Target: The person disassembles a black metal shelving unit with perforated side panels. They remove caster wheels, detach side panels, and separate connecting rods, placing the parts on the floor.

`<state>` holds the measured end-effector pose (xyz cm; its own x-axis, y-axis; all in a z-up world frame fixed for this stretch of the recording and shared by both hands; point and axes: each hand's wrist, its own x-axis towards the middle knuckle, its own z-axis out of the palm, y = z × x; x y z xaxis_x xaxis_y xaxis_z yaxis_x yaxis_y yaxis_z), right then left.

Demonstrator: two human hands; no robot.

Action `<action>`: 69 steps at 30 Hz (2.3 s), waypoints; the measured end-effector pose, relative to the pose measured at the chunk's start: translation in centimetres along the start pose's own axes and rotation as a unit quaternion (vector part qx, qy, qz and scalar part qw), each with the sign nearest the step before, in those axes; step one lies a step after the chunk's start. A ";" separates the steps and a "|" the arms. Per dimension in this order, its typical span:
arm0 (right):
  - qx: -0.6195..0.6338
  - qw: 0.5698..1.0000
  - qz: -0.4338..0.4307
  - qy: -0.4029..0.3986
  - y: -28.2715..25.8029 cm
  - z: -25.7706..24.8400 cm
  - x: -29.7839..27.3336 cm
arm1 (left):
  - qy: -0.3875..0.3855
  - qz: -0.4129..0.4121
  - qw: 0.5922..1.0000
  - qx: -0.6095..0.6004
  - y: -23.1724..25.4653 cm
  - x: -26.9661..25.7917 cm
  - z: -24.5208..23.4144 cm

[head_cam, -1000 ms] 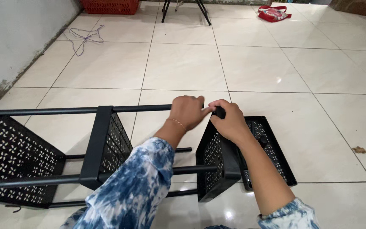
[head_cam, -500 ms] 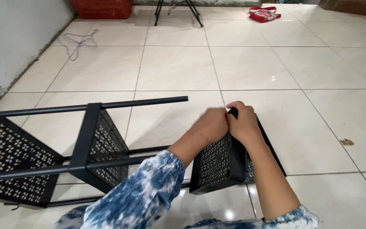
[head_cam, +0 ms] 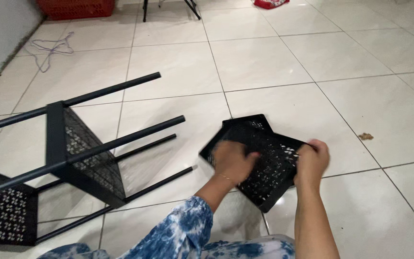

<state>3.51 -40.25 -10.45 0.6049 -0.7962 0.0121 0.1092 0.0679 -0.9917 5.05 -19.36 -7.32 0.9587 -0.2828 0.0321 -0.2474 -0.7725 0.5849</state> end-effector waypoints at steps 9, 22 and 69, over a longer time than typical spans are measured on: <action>0.139 0.980 0.059 0.126 8.7 -3.0 5.0 | 0.116 -0.128 0.941 -0.291 -7.0 5.6 13.0; -0.354 0.932 0.083 0.000 10.7 -4.7 5.2 | 0.066 -0.149 0.969 -0.187 -5.5 7.1 16.5; -0.146 0.875 -0.228 -0.401 -7.8 18.6 -18.2 | 0.408 0.010 0.905 -0.123 -10.5 -8.2 -19.6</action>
<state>6.30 -15.10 -0.53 0.9230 -0.0148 0.3846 0.3476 -0.3968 -0.8495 2.50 2.23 2.18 0.7643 0.2961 0.5728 -0.3225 -0.5937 0.7373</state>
